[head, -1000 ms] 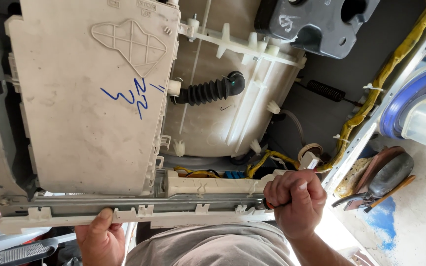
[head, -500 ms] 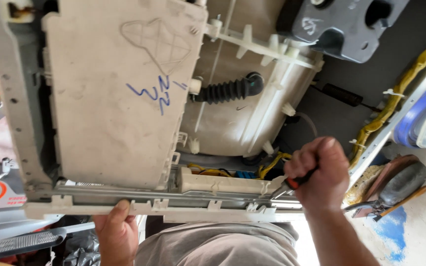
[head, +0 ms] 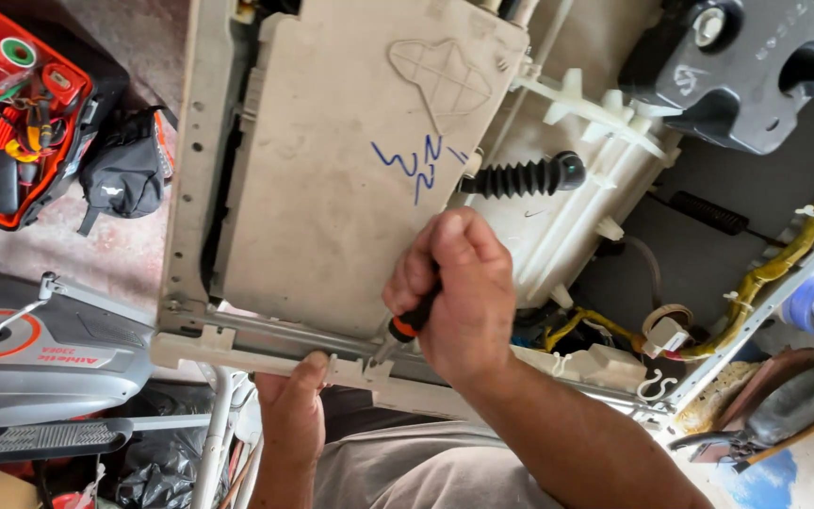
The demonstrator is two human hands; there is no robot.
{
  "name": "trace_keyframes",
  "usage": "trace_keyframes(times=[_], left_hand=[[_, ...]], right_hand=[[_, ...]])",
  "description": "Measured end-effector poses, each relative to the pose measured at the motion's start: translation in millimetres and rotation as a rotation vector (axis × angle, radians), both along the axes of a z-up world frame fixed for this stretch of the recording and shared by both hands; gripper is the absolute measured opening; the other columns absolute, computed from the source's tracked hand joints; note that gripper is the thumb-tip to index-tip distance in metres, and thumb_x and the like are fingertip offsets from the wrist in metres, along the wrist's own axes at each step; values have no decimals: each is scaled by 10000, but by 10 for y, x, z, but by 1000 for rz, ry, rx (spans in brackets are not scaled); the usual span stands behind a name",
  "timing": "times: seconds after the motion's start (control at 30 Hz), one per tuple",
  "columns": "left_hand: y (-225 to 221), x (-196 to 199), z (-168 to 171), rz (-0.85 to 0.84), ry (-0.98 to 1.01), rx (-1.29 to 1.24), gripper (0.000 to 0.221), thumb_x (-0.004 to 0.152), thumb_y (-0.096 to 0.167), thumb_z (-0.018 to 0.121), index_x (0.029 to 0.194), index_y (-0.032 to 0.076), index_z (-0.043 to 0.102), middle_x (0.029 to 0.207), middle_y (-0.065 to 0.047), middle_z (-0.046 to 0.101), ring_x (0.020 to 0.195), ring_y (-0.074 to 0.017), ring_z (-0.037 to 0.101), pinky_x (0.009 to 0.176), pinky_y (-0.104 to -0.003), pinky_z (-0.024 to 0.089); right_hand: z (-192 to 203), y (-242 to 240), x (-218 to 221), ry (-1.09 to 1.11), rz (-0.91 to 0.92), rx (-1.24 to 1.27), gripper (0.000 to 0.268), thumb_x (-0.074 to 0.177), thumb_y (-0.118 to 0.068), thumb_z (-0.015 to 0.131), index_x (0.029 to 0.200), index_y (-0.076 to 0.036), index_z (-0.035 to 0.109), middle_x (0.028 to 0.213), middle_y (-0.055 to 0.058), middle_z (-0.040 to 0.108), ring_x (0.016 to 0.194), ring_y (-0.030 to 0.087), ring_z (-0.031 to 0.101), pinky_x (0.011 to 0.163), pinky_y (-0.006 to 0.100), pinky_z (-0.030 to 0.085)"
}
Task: Removing the lower front panel of a washing machine using a screwdriver.
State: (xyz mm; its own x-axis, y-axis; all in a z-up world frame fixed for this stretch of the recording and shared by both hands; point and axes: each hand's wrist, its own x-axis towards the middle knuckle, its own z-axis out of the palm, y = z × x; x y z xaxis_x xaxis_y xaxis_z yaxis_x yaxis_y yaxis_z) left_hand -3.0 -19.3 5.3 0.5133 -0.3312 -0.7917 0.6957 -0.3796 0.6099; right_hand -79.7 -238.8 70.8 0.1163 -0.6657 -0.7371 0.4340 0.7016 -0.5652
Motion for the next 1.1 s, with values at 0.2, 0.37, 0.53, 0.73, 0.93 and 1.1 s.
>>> trace_keyframes(times=[0.2,0.37,0.53,0.73,0.93,1.1], left_hand=[[-149,84,123,-181,-49,-114,96,858,88,649,843,124,560,683,47,417,626,-110,368,568,-305,349],[-245,111,194,-196,-68,-110,483,844,137,699,1304,32,596,1152,-94,709,1120,-267,677,1041,-433,541],[-347,175,276,-206,-33,-176,361,862,145,677,1186,-7,631,1056,-98,703,1037,-256,665,959,-420,567],[-372,214,321,-277,-76,-144,243,865,122,648,1068,-5,689,980,-92,731,992,-264,704,932,-424,601],[-384,209,331,-246,-69,-177,357,835,130,640,1153,-28,677,1079,-121,737,1059,-276,693,985,-425,575],[-420,255,370,-297,-79,-170,193,839,133,643,965,3,711,889,-74,729,890,-243,697,833,-399,611]], right_hand=[[-87,107,193,74,77,-75,314,1031,-254,522,782,-87,430,570,90,401,428,213,379,409,347,342],[-36,161,261,151,153,-130,292,1035,-243,513,805,-69,466,584,81,427,468,211,410,438,356,402],[-36,234,297,215,285,-250,282,1037,-283,535,853,-77,479,607,73,449,486,215,491,459,345,490],[15,195,308,545,562,-376,201,1027,-198,530,864,-81,526,568,72,616,474,189,666,424,292,511],[65,226,264,560,609,-409,226,1019,-198,539,823,-86,521,539,54,594,432,166,623,406,283,502],[74,332,205,517,556,-470,227,1039,-187,519,854,-56,519,571,71,589,456,199,633,422,300,515]])
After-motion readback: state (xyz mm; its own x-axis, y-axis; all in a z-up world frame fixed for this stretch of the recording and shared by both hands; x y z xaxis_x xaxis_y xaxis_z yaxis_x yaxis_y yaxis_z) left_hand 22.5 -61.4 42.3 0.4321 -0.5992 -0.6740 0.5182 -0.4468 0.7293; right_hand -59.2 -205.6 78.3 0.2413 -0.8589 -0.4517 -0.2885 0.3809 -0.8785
